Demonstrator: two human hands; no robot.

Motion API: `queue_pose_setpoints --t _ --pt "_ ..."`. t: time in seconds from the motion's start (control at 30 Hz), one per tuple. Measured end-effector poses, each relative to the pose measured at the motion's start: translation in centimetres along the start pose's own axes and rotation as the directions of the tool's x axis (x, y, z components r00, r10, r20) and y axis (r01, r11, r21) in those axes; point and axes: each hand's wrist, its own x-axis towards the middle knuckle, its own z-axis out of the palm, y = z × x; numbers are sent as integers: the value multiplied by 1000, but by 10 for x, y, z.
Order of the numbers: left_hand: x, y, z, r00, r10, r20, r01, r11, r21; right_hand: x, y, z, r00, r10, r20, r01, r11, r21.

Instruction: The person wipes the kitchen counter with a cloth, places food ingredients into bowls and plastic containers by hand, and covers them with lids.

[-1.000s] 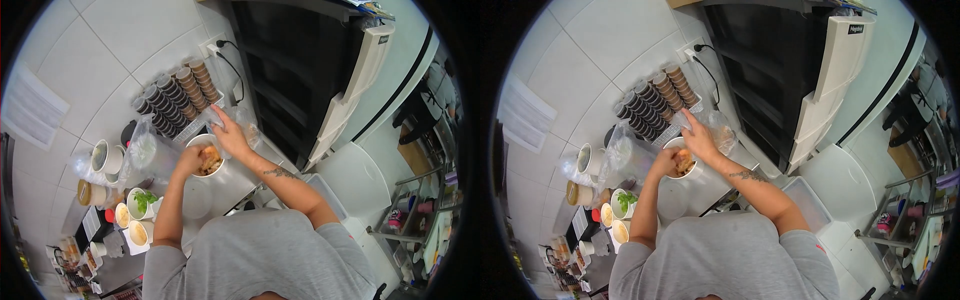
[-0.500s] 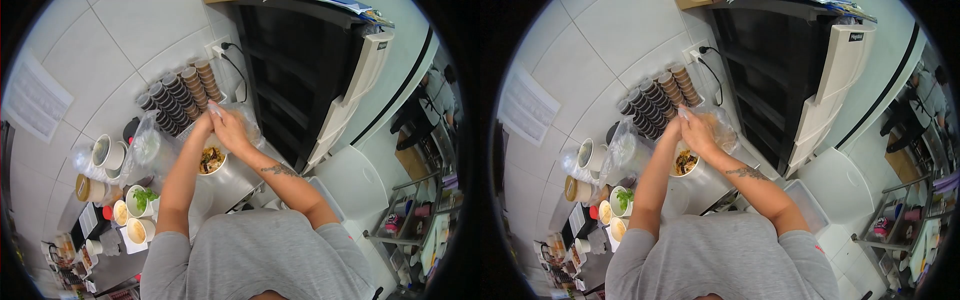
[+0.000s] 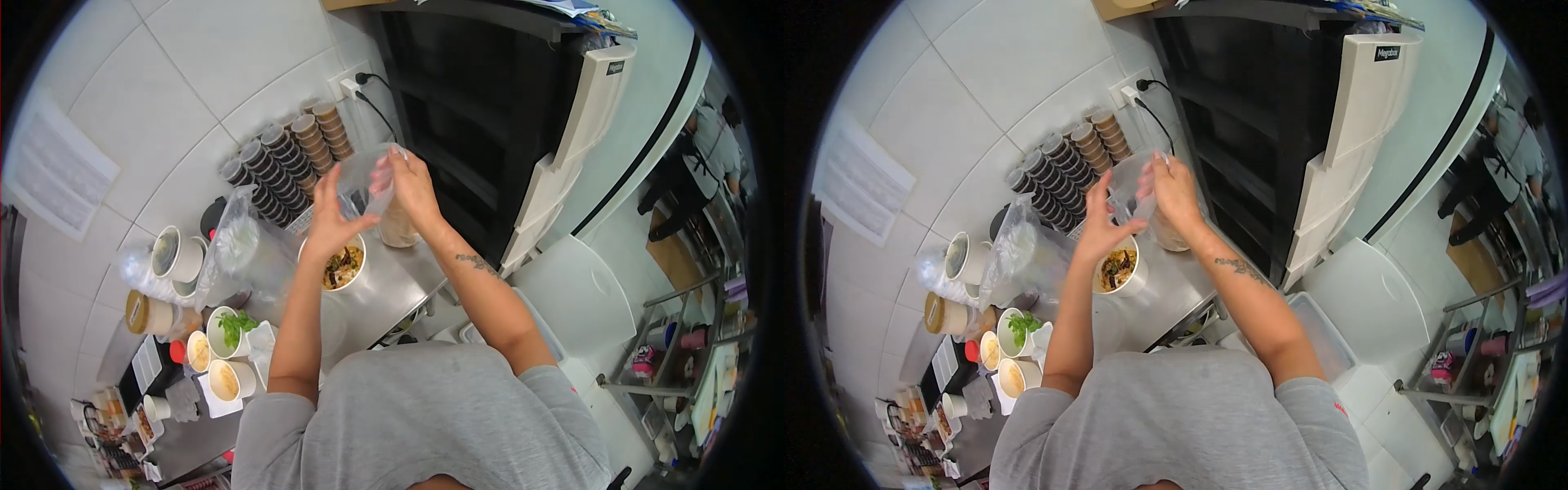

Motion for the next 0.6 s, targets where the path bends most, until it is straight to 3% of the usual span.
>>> queue_pose_setpoints --t 0.07,0.13,0.17,0.23,0.27,0.33,0.37,0.47,0.5,0.6 --pt "1 -1 13 998 10 -58 -5 995 100 2 12 -4 987 39 159 -56 993 105" --pt "12 -24 31 925 -338 175 375 889 -264 8 22 -19 922 45 384 -134 969 207" --pt "19 -29 38 966 -203 158 243 921 -303 7 23 -31 930 20 367 -48 997 68" --pt "29 -18 37 921 -280 270 355 888 -291 -4 21 -56 936 -52 349 133 968 -212" --pt "32 -13 37 891 -316 325 410 868 -281 -5 38 -67 935 -71 348 239 850 -470" --pt "38 -10 46 857 -289 427 484 735 -475 -2 88 -81 927 -122 353 372 402 -837" --pt "39 -7 51 837 -264 479 522 649 -553 -11 85 -66 941 9 339 304 415 -857" --pt "41 10 69 816 -90 571 559 376 -739 -6 111 -33 972 -60 228 235 316 -919" --pt "42 16 67 811 -122 571 569 390 -724 -8 98 -26 989 -55 135 146 409 -901" --pt "42 15 45 865 -210 456 502 355 -789 14 96 -40 950 290 118 28 297 -954"
